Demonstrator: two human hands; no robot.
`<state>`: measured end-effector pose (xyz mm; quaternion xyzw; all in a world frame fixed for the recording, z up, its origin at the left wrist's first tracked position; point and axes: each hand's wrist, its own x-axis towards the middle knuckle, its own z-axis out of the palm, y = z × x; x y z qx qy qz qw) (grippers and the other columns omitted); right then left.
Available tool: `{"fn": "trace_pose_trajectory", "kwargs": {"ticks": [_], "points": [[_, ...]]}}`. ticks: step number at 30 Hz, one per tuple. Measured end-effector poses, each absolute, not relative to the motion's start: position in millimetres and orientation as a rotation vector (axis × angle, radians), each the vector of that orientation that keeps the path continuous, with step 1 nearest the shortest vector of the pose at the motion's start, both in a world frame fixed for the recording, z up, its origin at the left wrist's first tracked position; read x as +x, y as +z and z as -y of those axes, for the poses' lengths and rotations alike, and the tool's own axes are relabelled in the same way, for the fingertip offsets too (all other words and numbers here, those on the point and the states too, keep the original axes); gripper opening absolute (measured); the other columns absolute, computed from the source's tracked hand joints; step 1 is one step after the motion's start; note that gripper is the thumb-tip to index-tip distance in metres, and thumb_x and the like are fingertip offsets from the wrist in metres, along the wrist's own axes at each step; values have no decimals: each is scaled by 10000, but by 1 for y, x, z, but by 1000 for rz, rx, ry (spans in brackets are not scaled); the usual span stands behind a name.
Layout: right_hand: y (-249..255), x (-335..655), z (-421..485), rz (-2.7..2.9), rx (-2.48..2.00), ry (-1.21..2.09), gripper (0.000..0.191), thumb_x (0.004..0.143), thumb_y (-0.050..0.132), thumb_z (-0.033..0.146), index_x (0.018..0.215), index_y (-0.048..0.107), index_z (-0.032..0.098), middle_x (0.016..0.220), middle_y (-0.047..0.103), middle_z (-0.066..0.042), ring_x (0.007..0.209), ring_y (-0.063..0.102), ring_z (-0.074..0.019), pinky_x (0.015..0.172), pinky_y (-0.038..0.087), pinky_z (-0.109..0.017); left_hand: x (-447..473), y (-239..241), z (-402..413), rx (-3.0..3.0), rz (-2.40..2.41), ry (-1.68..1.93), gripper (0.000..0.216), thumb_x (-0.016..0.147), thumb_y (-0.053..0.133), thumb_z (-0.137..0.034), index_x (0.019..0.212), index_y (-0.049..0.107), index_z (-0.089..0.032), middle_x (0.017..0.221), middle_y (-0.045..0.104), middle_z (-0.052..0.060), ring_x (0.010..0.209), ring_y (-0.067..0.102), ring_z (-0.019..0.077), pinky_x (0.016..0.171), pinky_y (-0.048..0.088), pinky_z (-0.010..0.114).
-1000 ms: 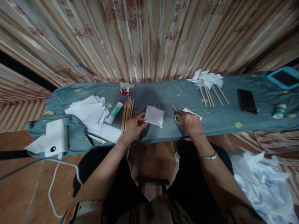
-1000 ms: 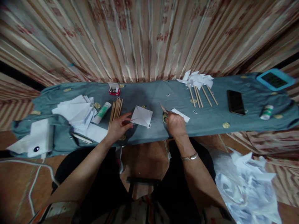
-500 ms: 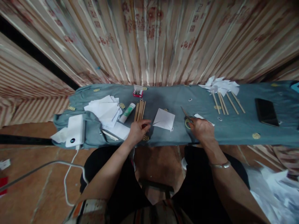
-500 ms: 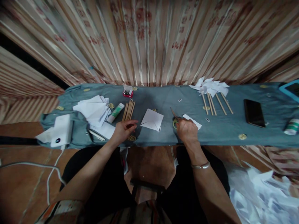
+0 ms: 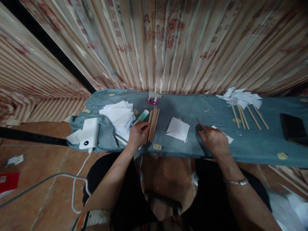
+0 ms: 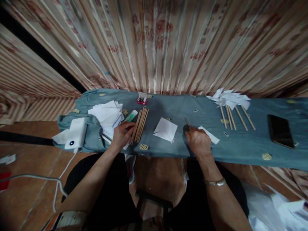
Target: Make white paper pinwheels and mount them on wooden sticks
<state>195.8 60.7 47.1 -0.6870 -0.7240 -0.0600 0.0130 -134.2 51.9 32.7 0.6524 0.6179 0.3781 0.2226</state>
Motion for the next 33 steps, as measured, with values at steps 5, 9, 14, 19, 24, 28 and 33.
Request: {"fn": "trace_pose_trajectory", "kwargs": {"ticks": [5,9,14,19,24,28,33], "points": [[38,192,-65,2254,-2029,-180,346,920,501,337,1052,715,99,875,743,-196,789,675,-290,720,496,-381,-154,25,-64,2061,-1945,1018,453,819,609,-181,1271,617,-162,1263,622,137,1208,542,302,1075,444,471],[36,187,-67,2255,-2030,-147,361,934,491,340,1072,717,95,877,754,-186,819,688,-304,741,509,-390,-156,17,-70,2123,-1981,837,504,805,586,-136,1309,570,-137,1284,617,171,1212,546,329,1072,443,500],[41,182,-67,2264,-1989,-87,367,951,485,336,1101,709,87,945,758,-202,853,702,-313,784,527,-411,-157,11,-73,2106,-1989,835,502,793,517,-70,1285,587,-146,1255,655,157,1167,596,311,1051,463,491],[51,171,-63,2162,-1815,54,390,972,429,295,1174,683,78,1134,733,-204,1053,684,-311,933,507,-421,-148,20,-76,1820,-1883,1044,444,779,539,-116,1208,653,-139,1226,692,141,1164,626,295,1062,458,466],[53,146,-58,1765,-1521,710,354,885,583,426,1087,717,168,1084,762,-127,971,713,-250,924,536,-407,-107,42,-63,1258,-1385,1152,436,722,713,-308,1123,714,-136,1113,747,101,1028,692,252,959,519,389],[53,130,-54,1170,-1212,1507,532,678,783,564,1060,720,198,965,780,-73,823,718,-204,727,569,-316,-73,53,-45,1068,-1087,959,447,674,793,-372,1063,760,-155,1059,767,89,965,703,228,907,526,347],[58,131,-54,824,-1066,1640,351,642,855,455,863,744,206,839,775,-32,695,680,-140,672,547,-244,-53,51,-42,976,-1042,975,435,608,856,-333,1004,775,-173,1010,776,74,916,704,206,873,536,332]]}}
